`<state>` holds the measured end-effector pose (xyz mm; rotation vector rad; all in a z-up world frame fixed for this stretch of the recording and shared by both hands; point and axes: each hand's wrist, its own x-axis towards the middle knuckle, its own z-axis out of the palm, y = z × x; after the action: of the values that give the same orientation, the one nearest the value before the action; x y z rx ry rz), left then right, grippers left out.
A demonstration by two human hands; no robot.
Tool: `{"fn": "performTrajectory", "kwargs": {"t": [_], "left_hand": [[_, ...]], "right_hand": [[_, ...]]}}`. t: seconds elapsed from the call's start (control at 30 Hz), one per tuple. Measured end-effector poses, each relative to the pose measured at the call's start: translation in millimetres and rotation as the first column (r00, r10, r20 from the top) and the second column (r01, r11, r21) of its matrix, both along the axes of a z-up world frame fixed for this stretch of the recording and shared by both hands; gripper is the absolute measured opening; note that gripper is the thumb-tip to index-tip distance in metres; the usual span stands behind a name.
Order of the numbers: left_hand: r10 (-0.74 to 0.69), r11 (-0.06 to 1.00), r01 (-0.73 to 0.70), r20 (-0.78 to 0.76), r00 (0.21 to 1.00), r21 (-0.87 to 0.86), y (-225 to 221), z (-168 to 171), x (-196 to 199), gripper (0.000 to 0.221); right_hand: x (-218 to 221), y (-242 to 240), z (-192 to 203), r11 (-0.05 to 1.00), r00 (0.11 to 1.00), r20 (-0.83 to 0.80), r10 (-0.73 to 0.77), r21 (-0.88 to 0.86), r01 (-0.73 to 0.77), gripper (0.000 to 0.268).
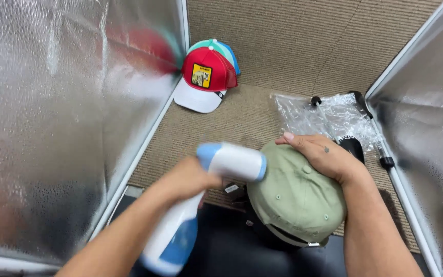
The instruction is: Using a handheld steamer and a brush to refresh and remove wrinkles from a baseball cap.
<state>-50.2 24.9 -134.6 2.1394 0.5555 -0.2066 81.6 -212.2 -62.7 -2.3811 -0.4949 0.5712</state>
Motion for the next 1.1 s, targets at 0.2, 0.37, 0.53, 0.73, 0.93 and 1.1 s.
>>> {"fn": "performTrajectory", "kwargs": {"t": [0.2, 0.37, 0.53, 0.73, 0.93, 1.1], "left_hand": [[0.114, 0.858, -0.195, -0.193, 0.975, -0.476, -24.1, 21.4, -49.7, 0.045], [0.169, 0.749, -0.194, -0.1, 0.98, -0.634, -26.1, -17.8, -36.0, 0.035], [0.201, 0.65, -0.267, -0.179, 0.963, -0.711, -43.3, -20.2, -63.2, 0.04], [0.232, 0.552, -0.313, -0.218, 0.948, -0.773, -58.4, -25.5, -77.4, 0.054], [0.24, 0.55, -0.309, -0.208, 0.948, -0.776, -62.2, -27.6, -75.8, 0.041], [0.105, 0.559, -0.176, -0.142, 0.984, -0.81, -71.5, -53.6, -95.7, 0.045]], "right_hand": [[-1.9, 1.6, -0.2, 1.0, 0.999, 0.041, 0.012, -0.022, -0.011, 0.057], [3.4, -0.5, -9.6, 0.999, 0.998, 0.057, 0.004, -0.034, -0.002, 0.057], [-2.6, 6.0, -0.8, 0.997, 0.999, 0.031, -0.031, -0.064, 0.033, 0.056], [-7.3, 5.9, 3.6, 0.996, 0.997, 0.011, -0.072, -0.054, 0.072, 0.059], [0.8, 6.0, -0.3, 0.998, 0.998, 0.049, -0.027, -0.055, 0.03, 0.056], [-1.9, 6.2, -0.2, 0.998, 0.999, 0.041, -0.026, -0.06, 0.028, 0.056]]}}
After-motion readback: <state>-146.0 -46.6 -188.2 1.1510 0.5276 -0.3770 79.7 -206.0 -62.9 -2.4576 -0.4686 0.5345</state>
